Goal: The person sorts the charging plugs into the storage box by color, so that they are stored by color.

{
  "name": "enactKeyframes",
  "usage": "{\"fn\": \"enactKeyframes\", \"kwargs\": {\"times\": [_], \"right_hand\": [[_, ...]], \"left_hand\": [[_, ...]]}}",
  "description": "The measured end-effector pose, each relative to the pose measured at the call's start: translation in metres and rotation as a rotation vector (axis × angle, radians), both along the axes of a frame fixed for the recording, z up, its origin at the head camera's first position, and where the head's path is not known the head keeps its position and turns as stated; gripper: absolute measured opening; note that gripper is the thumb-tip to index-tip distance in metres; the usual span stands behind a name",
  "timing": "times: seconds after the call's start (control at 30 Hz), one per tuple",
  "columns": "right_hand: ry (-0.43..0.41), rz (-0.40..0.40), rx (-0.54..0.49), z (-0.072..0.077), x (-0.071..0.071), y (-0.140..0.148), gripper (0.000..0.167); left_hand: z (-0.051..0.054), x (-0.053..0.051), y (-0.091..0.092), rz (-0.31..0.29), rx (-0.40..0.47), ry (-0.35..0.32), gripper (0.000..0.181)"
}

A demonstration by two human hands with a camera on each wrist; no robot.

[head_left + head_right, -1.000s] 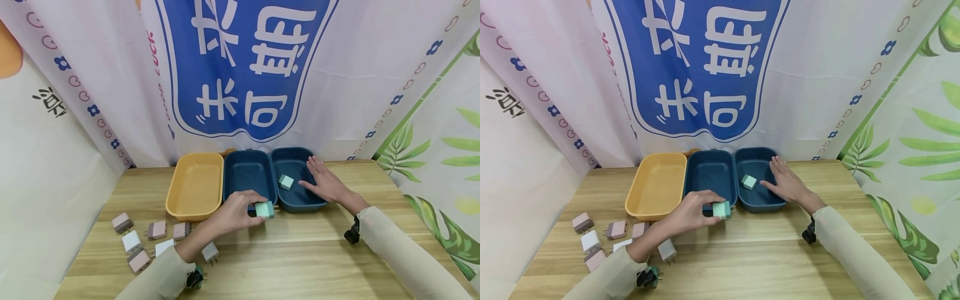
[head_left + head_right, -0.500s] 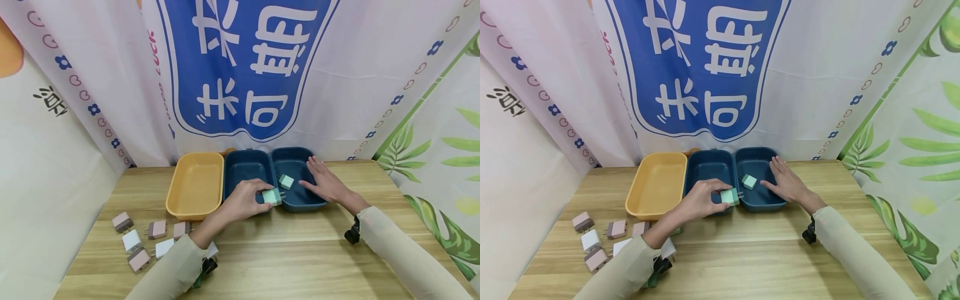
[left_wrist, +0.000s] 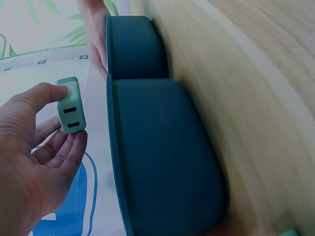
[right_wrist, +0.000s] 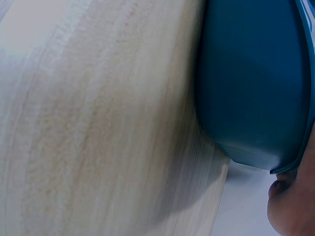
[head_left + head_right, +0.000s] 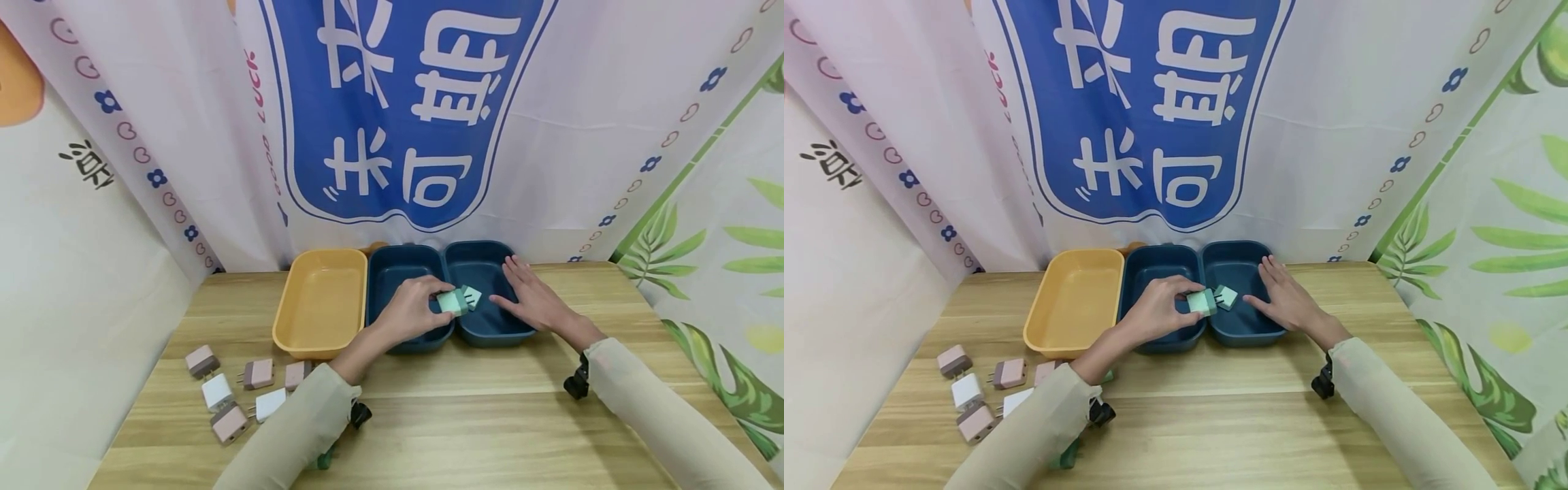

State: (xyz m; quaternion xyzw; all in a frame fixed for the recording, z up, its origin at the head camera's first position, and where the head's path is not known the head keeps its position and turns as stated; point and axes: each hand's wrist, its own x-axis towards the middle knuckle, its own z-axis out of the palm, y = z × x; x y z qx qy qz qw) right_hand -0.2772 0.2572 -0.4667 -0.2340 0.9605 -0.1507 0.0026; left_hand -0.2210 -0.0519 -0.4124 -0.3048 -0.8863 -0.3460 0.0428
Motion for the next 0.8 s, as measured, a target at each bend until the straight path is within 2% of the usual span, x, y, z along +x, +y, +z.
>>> {"fn": "enactKeyframes", "kwargs": {"times": [0.43,0.8], "right_hand": [[-0.005,0.003,0.02,0.0,-0.002,0.001,0.093],[-0.014,0.004,0.007,0.0,-0.002,0.001,0.094]], "left_hand": [[0.0,-0.026,0.013,0.027,0.01,0.021,0.043],[-0.007,-0.046,0.022,0.059,0.023,0.001,0.045]]}}
